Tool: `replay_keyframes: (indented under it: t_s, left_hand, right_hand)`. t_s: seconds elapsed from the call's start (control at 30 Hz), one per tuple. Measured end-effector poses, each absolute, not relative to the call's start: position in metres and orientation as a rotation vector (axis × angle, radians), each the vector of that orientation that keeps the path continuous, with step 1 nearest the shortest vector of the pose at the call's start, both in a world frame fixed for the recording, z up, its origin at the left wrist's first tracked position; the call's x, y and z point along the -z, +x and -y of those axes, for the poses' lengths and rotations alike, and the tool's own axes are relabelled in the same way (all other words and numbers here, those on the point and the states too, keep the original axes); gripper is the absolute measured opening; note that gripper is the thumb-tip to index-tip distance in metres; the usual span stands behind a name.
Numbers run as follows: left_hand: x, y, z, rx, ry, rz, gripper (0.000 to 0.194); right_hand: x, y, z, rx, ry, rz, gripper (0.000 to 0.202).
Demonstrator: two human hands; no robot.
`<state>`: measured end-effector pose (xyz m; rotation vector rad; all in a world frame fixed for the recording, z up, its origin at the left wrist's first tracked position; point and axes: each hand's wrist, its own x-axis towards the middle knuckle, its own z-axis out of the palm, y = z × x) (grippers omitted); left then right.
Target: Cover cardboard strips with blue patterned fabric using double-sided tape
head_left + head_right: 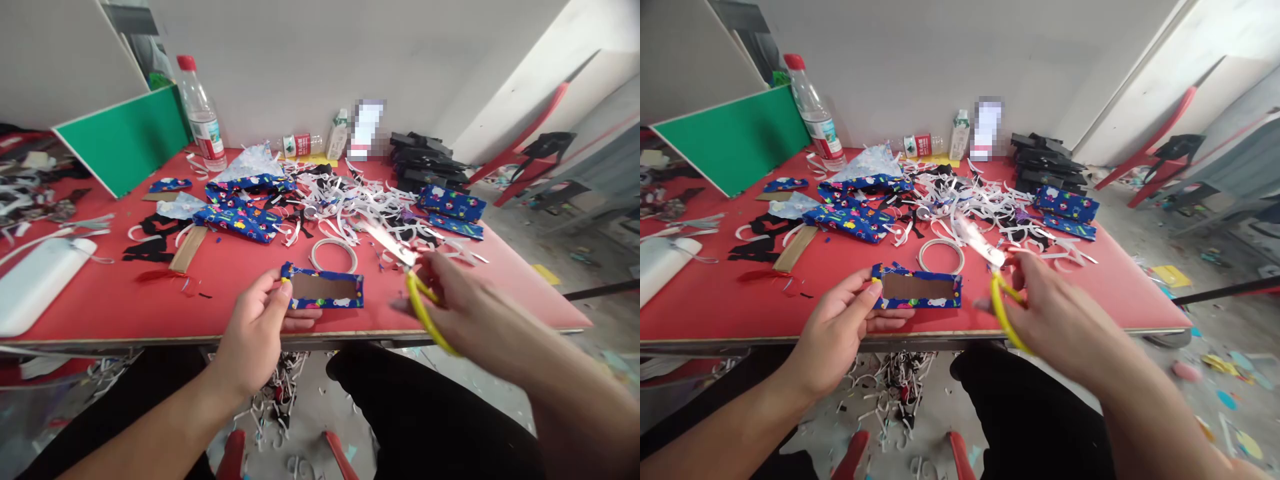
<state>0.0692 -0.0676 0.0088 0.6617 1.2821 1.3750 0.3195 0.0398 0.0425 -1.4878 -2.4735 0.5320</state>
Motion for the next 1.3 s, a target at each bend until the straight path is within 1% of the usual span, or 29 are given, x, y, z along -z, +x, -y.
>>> replay_keyframes:
  t_s: [0.1,0.17,0.27,0.33,0.47,0.6,0.7,0.83,1.0,1.07,1.13,1.2,1.27,1.3]
  left_hand:
    - [-0.011,0.07,0.073,-1.374,0.816,-1.289,0.021]
    - [-0.012,0.071,0.075,-1.372,0.887,-1.337,0.022]
    - [-0.012,0.069,0.077,-1.362,0.932,-1.366,0.025]
    - [-0.011,0.068,0.077,-1.368,0.967,-1.341,0.028]
    - [-0.008,0.068,0.078,-1.393,1.03,-1.289,0.029]
    - [-0.007,0.07,0.077,-1.38,1.008,-1.27,0.029]
    - [-0.007,0.071,0.077,-1.389,1.016,-1.304,0.028]
    - [-0.007,0.069,0.078,-1.39,1.128,-1.429,0.029]
    - [-0.012,0.069,0.076,-1.402,1.103,-1.424,0.027]
    - [-0.013,0.07,0.075,-1.419,1.079,-1.415,0.025]
    - [-0.013,0.07,0.074,-1.427,1.076,-1.413,0.024]
    - [-0.012,0.07,0.074,-1.43,1.067,-1.418,0.024]
    - [-0.011,0.069,0.074,-1.432,1.05,-1.427,0.026]
    - [-0.011,0.068,0.074,-1.433,1.044,-1.433,0.026]
  right_hand:
    - [-0.029,0.298,-0.016,-0.42,-1.288,2.665,0.037]
    - [-0.023,0.286,-0.009,-0.341,-1.142,2.725,0.04]
    - [-0.02,0.28,-0.009,-0.268,-1.053,2.74,0.041]
    - [-0.02,0.28,-0.011,-0.298,-1.087,2.743,0.038]
    - [-0.019,0.279,-0.01,-0.496,-1.297,2.768,0.03]
    - [-0.019,0.276,-0.006,-0.491,-1.42,2.766,0.035]
    - [-0.02,0.275,-0.005,-0.418,-1.414,2.757,0.037]
    - [-0.018,0.277,-0.003,-0.28,-1.34,2.764,0.033]
    - [-0.014,0.281,0.005,0.069,-1.183,2.718,0.027]
    - [-0.012,0.28,0.007,0.146,-1.159,2.696,0.024]
    - [-0.011,0.279,0.006,0.081,-1.174,2.685,0.024]
    - [-0.012,0.279,0.001,-0.115,-1.25,2.635,0.028]
    - [-0.015,0.283,-0.009,-0.283,-1.391,2.491,0.032]
    - [-0.016,0.287,-0.015,-0.305,-1.487,2.4,0.032]
